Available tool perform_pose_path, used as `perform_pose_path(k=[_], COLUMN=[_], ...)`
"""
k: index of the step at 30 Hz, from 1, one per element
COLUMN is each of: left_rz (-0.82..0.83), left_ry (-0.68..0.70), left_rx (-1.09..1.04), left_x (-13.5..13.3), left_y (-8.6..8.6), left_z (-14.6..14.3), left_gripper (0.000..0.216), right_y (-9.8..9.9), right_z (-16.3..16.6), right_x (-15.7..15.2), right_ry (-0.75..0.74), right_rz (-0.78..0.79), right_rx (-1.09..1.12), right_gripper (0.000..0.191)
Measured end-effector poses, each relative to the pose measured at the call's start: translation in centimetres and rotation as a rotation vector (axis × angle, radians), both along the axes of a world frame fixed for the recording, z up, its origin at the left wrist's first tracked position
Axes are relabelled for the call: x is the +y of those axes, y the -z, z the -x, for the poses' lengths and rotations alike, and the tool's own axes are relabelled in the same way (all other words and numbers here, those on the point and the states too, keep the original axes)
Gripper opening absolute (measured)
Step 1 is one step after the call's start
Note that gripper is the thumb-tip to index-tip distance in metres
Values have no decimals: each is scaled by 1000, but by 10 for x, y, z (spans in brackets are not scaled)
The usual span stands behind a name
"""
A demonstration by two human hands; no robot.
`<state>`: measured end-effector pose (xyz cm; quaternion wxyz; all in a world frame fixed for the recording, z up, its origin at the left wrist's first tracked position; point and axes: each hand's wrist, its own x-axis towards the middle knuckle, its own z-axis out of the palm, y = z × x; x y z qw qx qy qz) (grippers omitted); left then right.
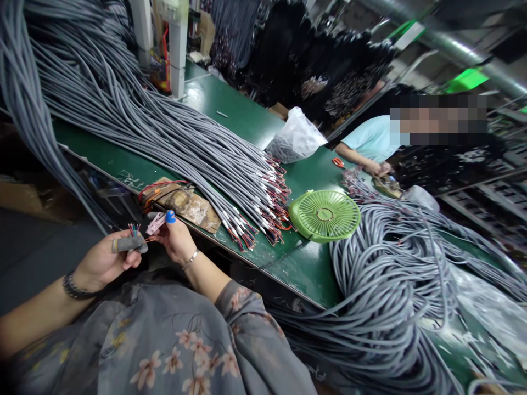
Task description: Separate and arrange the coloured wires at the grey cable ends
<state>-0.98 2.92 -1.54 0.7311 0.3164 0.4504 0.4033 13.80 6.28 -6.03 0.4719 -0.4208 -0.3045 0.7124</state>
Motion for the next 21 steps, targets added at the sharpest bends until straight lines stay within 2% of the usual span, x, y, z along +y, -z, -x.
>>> perform_pose_path(k=[3, 8, 16, 21], left_rz=[22, 23, -7, -71], left_ry=[-6, 11, -78, -196], left_rx=[17, 42, 75, 116], left_x=[1, 0, -16, -29], left_y=[2, 8, 4, 2], left_z=[-2, -3, -1, -3], left_gripper=[24, 25, 28, 27], right_y=[-5, -4, -10, -14], right_z=[4, 7, -5, -6], right_x=[4, 4, -3, -5], right_ry=[22, 79, -123, -152], right_rz=[75, 91, 178, 125], right_rx=[110, 155, 180, 166], right_gripper=[56, 53, 61, 47])
